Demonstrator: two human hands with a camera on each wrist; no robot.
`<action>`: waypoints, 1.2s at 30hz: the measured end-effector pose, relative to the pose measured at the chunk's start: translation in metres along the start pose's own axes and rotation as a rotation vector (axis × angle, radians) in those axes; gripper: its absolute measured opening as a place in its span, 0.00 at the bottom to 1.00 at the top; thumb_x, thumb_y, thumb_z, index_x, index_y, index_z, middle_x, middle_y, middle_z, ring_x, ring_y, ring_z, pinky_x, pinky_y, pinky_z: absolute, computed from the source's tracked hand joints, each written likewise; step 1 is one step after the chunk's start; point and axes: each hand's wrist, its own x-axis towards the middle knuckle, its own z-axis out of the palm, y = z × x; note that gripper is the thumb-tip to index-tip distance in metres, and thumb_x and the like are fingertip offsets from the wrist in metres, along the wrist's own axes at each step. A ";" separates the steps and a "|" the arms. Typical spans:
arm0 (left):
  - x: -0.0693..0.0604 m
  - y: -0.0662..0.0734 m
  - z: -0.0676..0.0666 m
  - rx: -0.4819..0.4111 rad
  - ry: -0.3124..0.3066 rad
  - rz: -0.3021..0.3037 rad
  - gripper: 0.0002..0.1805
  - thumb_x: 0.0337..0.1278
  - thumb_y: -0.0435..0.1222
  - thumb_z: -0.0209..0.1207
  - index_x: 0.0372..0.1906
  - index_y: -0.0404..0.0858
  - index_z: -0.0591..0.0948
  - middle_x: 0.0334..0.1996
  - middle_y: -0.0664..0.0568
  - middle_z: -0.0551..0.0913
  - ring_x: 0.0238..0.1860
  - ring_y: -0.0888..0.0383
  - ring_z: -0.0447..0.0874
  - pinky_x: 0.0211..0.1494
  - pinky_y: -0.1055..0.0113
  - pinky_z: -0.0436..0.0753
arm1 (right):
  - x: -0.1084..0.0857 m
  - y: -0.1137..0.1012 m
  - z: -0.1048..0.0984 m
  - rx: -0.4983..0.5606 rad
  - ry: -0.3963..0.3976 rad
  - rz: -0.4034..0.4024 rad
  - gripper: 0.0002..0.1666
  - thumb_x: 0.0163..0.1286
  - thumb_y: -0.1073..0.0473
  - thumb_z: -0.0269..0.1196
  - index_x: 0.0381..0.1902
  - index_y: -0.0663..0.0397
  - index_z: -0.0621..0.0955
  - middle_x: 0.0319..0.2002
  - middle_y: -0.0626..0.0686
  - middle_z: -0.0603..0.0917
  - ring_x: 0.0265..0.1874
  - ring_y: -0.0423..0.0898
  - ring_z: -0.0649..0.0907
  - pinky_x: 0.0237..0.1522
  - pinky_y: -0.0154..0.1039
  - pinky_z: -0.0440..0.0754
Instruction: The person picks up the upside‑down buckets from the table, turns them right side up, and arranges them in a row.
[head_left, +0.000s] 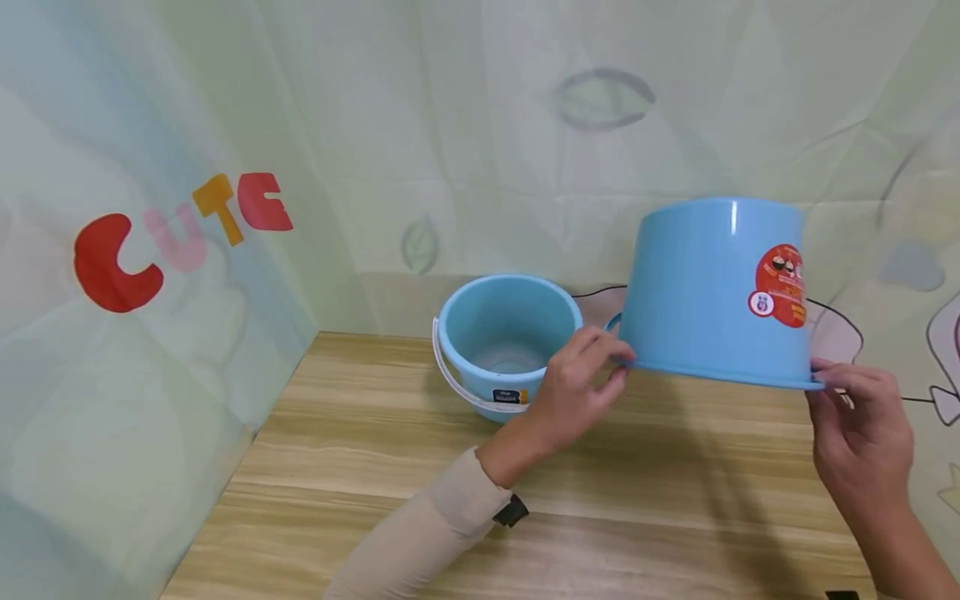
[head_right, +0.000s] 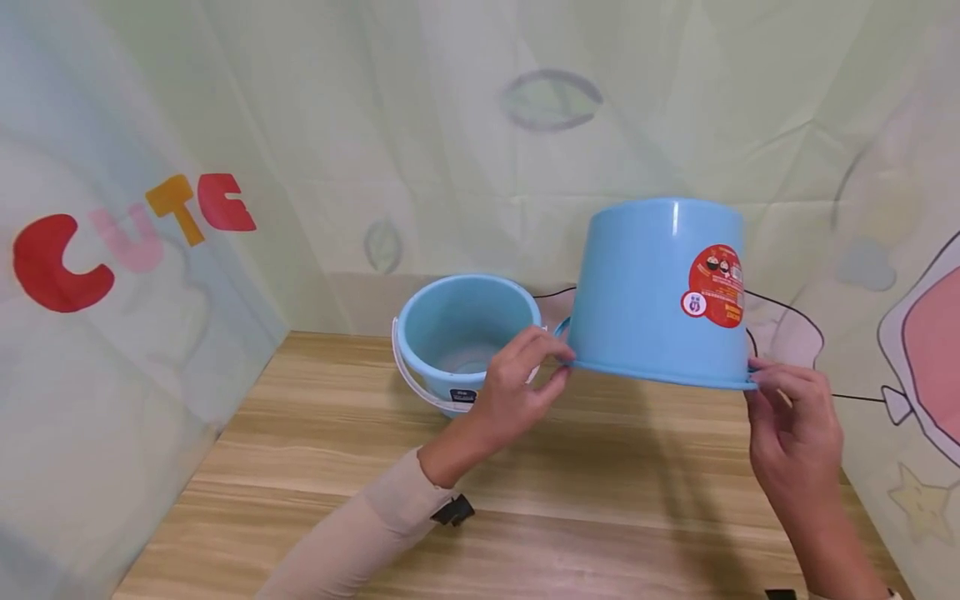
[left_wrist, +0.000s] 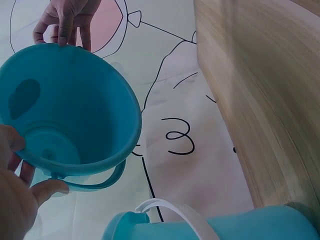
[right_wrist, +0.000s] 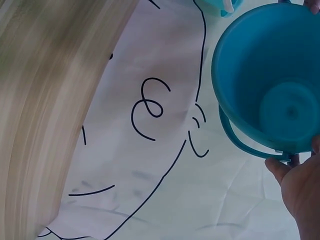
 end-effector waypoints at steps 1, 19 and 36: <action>0.001 0.000 -0.001 -0.004 0.001 -0.008 0.07 0.59 0.24 0.66 0.39 0.35 0.83 0.37 0.49 0.82 0.41 0.58 0.83 0.53 0.78 0.81 | 0.001 -0.002 0.001 -0.012 0.003 0.001 0.12 0.71 0.83 0.53 0.51 0.84 0.72 0.57 0.30 0.71 0.61 0.29 0.77 0.65 0.24 0.72; 0.006 -0.005 -0.012 -0.026 -0.058 -0.080 0.08 0.63 0.27 0.66 0.46 0.34 0.82 0.40 0.46 0.82 0.42 0.56 0.84 0.45 0.70 0.85 | 0.008 0.002 0.000 -0.246 -0.036 0.007 0.24 0.67 0.82 0.61 0.60 0.69 0.78 0.51 0.71 0.79 0.56 0.12 0.69 0.52 0.10 0.64; 0.014 -0.010 -0.024 -0.063 -0.146 -0.256 0.14 0.62 0.26 0.67 0.52 0.33 0.82 0.38 0.47 0.82 0.38 0.57 0.81 0.41 0.77 0.79 | 0.022 -0.007 0.011 -0.233 -0.131 0.076 0.32 0.64 0.83 0.63 0.66 0.65 0.77 0.52 0.70 0.79 0.50 0.09 0.68 0.46 0.07 0.61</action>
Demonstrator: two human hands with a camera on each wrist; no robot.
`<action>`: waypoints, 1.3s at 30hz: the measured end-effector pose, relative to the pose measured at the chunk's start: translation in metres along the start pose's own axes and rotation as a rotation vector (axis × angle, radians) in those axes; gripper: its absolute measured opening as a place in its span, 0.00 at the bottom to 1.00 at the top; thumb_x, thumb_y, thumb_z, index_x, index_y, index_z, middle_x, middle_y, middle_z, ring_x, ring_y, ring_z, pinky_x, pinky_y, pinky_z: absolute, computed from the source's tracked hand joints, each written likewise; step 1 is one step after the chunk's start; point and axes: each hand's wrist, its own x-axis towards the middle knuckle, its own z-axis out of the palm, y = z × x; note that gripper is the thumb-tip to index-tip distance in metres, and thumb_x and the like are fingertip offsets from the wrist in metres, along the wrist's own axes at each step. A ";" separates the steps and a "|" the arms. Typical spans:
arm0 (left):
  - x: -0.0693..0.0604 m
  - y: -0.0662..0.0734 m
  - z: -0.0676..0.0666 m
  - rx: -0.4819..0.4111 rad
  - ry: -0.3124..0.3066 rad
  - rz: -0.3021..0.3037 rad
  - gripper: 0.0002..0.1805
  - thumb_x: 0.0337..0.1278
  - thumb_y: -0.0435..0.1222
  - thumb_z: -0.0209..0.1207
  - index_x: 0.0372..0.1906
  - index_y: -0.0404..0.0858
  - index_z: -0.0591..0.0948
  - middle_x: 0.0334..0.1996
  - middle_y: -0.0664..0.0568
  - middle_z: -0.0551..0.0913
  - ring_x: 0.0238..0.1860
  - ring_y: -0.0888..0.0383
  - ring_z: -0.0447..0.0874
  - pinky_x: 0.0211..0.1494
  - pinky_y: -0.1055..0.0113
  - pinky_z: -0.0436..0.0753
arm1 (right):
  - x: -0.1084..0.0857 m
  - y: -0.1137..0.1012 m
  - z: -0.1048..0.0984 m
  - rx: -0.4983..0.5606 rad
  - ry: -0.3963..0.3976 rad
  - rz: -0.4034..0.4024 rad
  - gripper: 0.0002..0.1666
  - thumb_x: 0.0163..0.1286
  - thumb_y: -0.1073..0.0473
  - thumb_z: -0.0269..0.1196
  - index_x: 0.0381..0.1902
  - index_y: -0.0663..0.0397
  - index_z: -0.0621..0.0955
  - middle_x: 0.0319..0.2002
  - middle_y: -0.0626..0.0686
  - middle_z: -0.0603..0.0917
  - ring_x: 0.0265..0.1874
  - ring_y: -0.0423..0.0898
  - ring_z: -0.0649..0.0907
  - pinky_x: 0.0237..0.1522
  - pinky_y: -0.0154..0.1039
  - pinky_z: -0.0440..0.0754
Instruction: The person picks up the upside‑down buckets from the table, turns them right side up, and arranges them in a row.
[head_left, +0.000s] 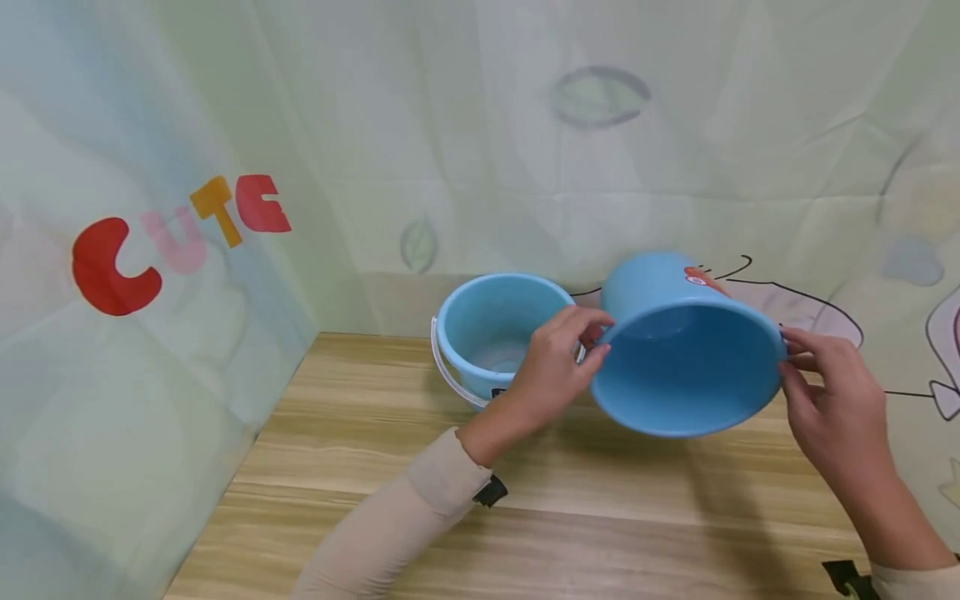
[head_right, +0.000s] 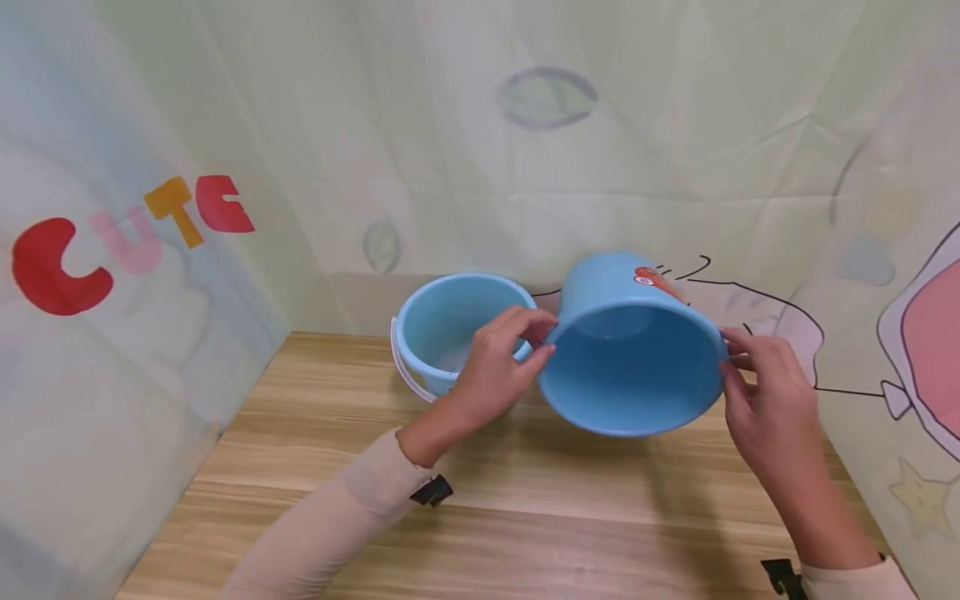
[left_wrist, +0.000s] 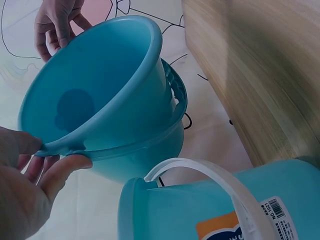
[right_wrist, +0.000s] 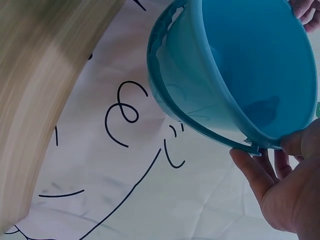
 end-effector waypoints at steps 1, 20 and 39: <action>0.001 -0.001 0.000 -0.009 -0.003 -0.008 0.14 0.62 0.25 0.67 0.52 0.33 0.82 0.38 0.46 0.82 0.38 0.57 0.82 0.41 0.75 0.81 | 0.001 0.000 0.000 -0.006 -0.004 -0.004 0.32 0.64 0.83 0.63 0.66 0.65 0.77 0.52 0.70 0.79 0.50 0.08 0.67 0.46 0.07 0.61; 0.020 -0.007 0.000 -0.086 -0.104 -0.206 0.18 0.65 0.26 0.65 0.59 0.33 0.82 0.39 0.43 0.83 0.38 0.54 0.86 0.45 0.75 0.84 | 0.014 0.002 0.002 -0.094 -0.026 -0.024 0.29 0.66 0.77 0.66 0.65 0.64 0.80 0.49 0.70 0.81 0.41 0.68 0.86 0.46 0.07 0.55; 0.045 -0.004 0.009 -0.110 -0.166 -0.460 0.18 0.66 0.29 0.63 0.59 0.40 0.86 0.33 0.50 0.84 0.26 0.64 0.83 0.24 0.72 0.84 | 0.043 0.012 -0.002 -0.274 -0.216 0.027 0.26 0.67 0.70 0.63 0.64 0.65 0.80 0.47 0.71 0.82 0.39 0.69 0.84 0.30 0.61 0.82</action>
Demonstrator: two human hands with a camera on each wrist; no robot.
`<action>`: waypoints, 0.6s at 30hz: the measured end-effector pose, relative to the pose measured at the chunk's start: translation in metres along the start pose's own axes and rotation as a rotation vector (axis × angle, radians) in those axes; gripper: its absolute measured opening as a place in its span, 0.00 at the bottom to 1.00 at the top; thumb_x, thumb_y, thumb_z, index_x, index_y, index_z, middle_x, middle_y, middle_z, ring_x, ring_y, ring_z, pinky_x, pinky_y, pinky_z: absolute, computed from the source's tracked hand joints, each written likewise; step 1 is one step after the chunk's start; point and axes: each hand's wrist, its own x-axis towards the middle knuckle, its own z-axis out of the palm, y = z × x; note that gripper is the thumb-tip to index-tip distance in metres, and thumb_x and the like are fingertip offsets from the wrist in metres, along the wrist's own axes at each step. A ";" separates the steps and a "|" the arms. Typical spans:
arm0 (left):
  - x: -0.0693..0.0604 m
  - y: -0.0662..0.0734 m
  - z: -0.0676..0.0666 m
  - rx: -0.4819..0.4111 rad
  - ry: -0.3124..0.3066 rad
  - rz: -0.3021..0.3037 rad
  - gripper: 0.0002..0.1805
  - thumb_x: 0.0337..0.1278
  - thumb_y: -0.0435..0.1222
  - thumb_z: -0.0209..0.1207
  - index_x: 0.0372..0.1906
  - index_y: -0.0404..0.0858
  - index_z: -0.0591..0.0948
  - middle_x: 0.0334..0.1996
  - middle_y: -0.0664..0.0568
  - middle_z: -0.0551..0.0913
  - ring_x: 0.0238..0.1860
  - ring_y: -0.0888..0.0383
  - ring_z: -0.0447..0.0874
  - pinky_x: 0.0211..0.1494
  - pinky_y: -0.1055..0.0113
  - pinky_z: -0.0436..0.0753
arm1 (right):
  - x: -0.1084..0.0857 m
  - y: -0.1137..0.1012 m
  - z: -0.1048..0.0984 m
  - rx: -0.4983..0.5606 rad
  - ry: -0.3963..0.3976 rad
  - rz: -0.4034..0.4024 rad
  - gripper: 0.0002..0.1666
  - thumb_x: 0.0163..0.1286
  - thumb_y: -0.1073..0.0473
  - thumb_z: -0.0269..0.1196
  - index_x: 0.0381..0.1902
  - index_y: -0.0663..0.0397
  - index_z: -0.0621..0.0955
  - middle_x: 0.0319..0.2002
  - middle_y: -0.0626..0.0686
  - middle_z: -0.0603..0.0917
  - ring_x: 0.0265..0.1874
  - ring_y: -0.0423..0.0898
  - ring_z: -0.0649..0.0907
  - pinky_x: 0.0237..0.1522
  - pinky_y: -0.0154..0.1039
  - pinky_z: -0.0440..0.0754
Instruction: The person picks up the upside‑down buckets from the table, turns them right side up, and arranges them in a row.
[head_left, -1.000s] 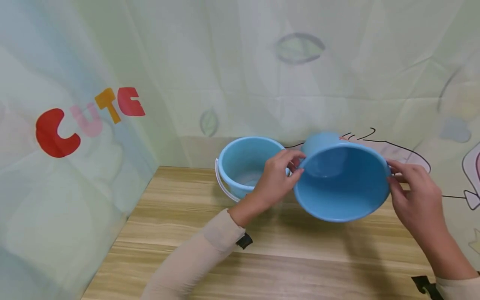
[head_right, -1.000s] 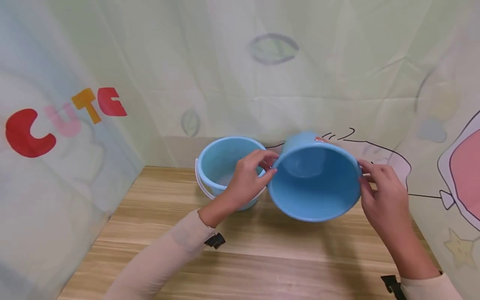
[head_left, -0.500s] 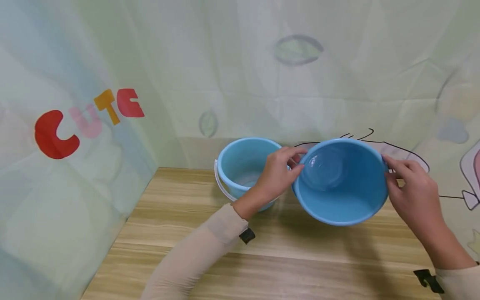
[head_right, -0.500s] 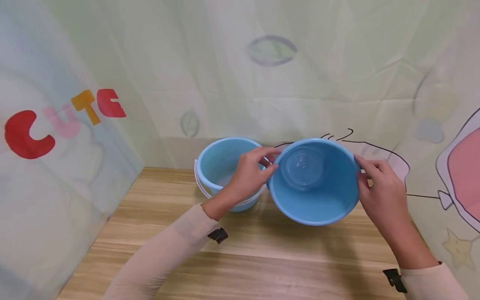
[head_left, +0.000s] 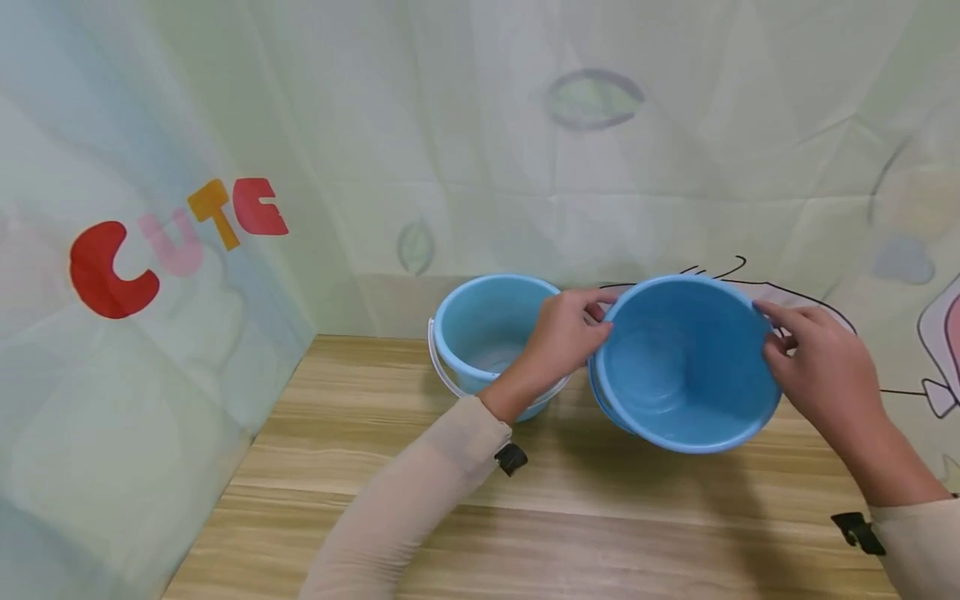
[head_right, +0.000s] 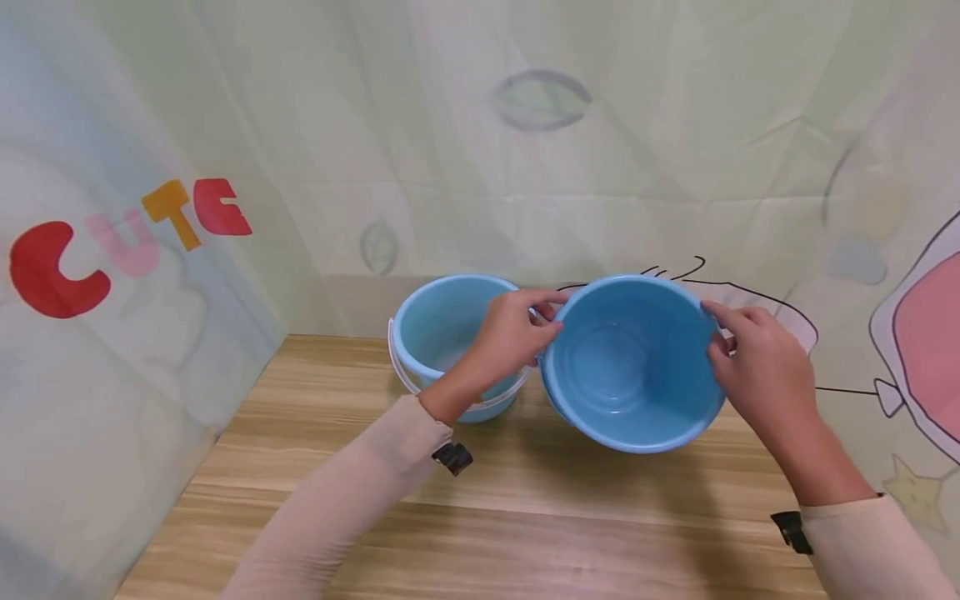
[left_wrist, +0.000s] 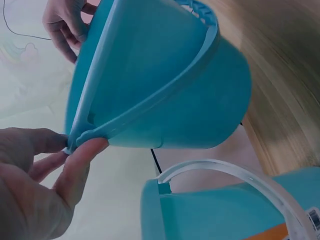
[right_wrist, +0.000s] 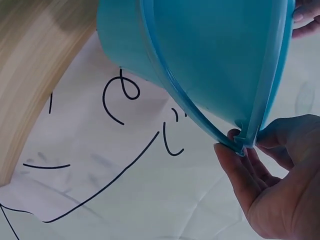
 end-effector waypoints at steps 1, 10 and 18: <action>0.001 0.001 0.001 -0.009 -0.004 -0.019 0.18 0.66 0.29 0.63 0.59 0.41 0.86 0.33 0.50 0.84 0.23 0.63 0.82 0.22 0.70 0.84 | 0.002 0.001 -0.001 0.003 -0.027 0.014 0.27 0.68 0.69 0.62 0.65 0.65 0.79 0.49 0.72 0.82 0.39 0.70 0.84 0.32 0.64 0.83; 0.011 0.006 0.008 -0.019 -0.034 -0.128 0.18 0.65 0.29 0.63 0.58 0.41 0.87 0.30 0.51 0.83 0.17 0.62 0.80 0.17 0.65 0.83 | 0.017 0.011 -0.001 0.014 -0.186 0.084 0.25 0.70 0.67 0.62 0.65 0.66 0.78 0.50 0.74 0.84 0.42 0.74 0.86 0.41 0.70 0.83; 0.017 0.002 0.014 0.030 -0.072 -0.188 0.15 0.64 0.28 0.62 0.55 0.37 0.87 0.31 0.49 0.85 0.12 0.61 0.80 0.17 0.64 0.84 | 0.022 0.016 0.005 0.016 -0.297 0.098 0.22 0.71 0.66 0.62 0.60 0.72 0.80 0.46 0.76 0.85 0.40 0.73 0.86 0.30 0.57 0.87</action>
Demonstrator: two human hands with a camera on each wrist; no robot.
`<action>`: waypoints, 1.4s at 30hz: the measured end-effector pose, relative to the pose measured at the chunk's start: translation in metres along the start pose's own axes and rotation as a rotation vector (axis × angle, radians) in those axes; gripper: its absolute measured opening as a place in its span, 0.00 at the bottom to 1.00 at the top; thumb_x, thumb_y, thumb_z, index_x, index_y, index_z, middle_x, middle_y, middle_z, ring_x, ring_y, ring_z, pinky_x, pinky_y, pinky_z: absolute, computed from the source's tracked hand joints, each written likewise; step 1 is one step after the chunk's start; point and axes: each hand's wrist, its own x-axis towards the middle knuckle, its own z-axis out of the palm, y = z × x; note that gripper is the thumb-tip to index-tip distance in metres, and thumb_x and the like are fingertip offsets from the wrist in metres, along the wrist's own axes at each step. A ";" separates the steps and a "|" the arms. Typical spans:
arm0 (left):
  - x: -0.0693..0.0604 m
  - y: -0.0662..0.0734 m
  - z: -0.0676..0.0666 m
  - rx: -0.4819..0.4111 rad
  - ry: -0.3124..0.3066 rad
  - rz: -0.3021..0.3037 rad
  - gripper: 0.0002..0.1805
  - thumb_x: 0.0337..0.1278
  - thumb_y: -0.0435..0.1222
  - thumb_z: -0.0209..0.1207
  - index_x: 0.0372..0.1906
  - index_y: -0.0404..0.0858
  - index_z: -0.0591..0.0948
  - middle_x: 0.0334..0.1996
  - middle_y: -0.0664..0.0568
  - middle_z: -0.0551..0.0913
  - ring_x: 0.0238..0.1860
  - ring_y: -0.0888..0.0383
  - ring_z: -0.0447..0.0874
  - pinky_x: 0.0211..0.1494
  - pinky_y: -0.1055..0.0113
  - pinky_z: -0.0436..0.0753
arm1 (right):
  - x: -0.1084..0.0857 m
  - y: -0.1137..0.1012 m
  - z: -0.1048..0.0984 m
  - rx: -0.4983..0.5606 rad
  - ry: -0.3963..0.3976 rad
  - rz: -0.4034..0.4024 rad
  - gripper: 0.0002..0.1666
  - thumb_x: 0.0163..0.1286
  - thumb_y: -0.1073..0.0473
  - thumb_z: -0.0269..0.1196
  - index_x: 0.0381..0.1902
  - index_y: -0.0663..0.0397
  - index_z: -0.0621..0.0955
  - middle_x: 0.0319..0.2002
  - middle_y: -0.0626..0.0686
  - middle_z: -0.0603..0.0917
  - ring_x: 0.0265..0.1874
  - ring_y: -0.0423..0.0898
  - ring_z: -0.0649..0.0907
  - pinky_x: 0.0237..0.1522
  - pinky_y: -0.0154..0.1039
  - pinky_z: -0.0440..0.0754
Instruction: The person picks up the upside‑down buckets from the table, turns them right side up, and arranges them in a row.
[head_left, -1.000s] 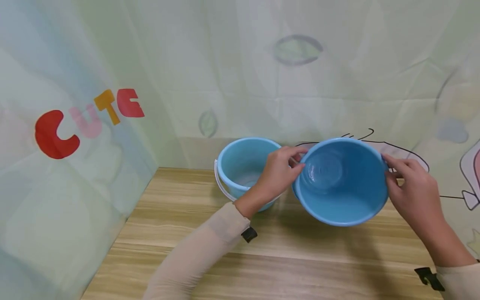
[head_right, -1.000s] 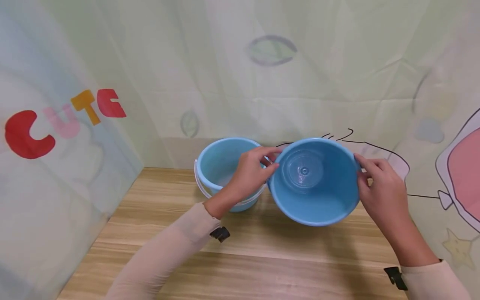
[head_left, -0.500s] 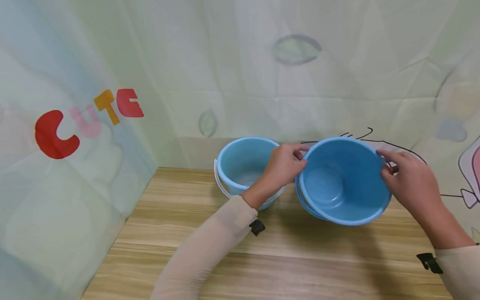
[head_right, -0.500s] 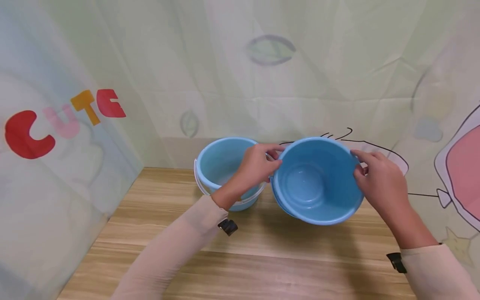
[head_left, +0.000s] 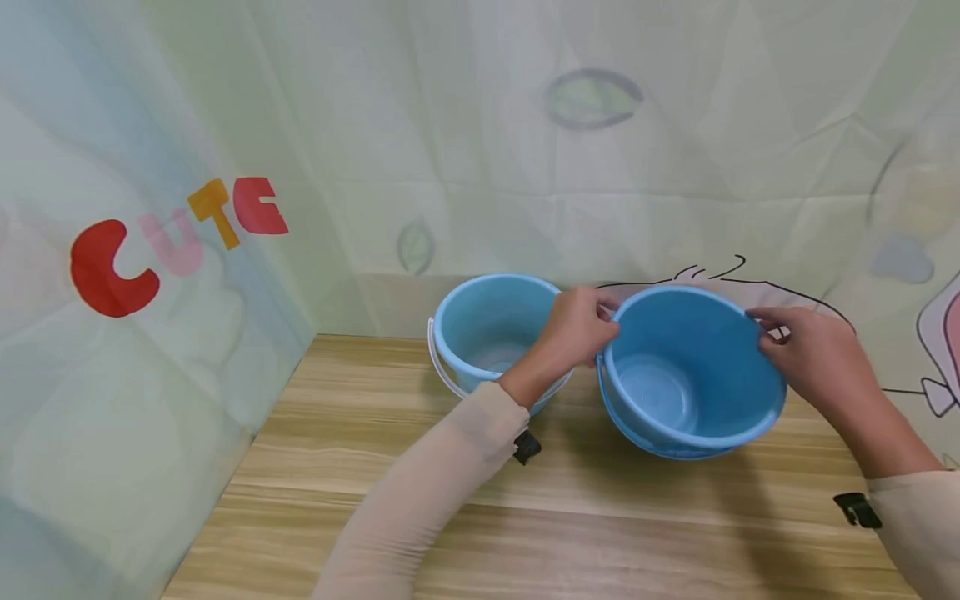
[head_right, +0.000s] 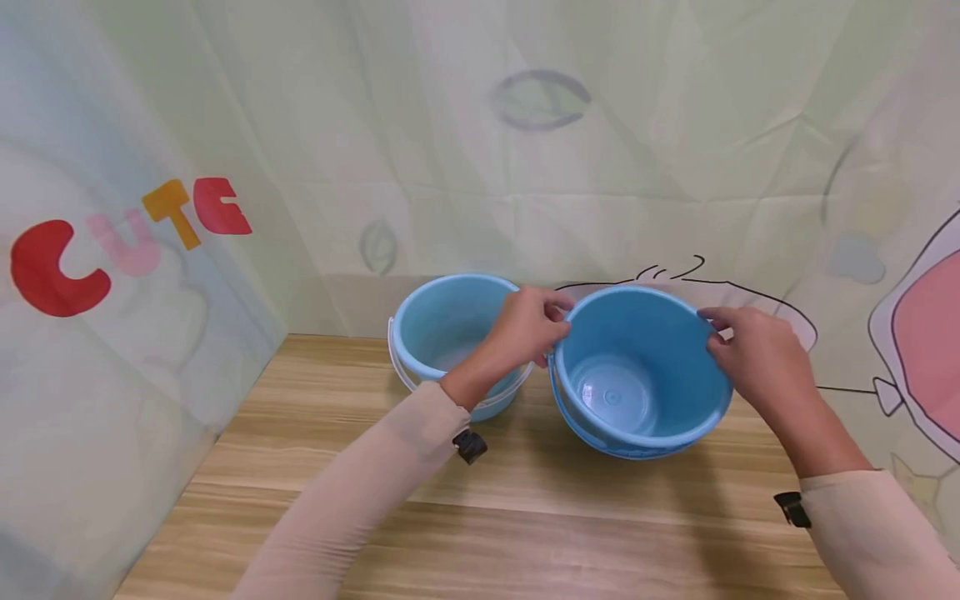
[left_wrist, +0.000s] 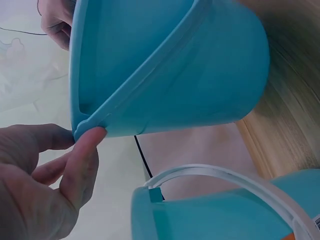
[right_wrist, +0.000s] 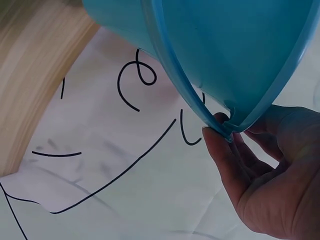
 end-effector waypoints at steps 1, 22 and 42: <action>0.000 0.000 0.001 0.009 0.000 -0.003 0.15 0.65 0.29 0.62 0.54 0.36 0.87 0.32 0.49 0.86 0.13 0.62 0.80 0.17 0.65 0.84 | 0.001 0.001 0.001 0.005 -0.014 0.010 0.22 0.72 0.66 0.62 0.60 0.72 0.79 0.46 0.76 0.85 0.39 0.72 0.86 0.29 0.55 0.87; 0.011 -0.011 0.016 0.235 -0.021 0.010 0.28 0.62 0.23 0.54 0.11 0.45 0.58 0.08 0.58 0.53 0.08 0.58 0.75 0.14 0.73 0.74 | 0.010 0.008 0.021 -0.002 -0.177 0.075 0.23 0.74 0.65 0.60 0.64 0.72 0.77 0.51 0.77 0.81 0.37 0.70 0.86 0.34 0.59 0.89; 0.021 -0.019 0.027 0.380 0.048 0.054 0.28 0.58 0.25 0.57 0.13 0.46 0.54 0.17 0.58 0.46 0.21 0.62 0.40 0.21 0.71 0.47 | 0.015 0.014 0.031 -0.013 -0.184 0.132 0.25 0.76 0.62 0.59 0.66 0.70 0.75 0.53 0.76 0.80 0.41 0.71 0.85 0.34 0.58 0.89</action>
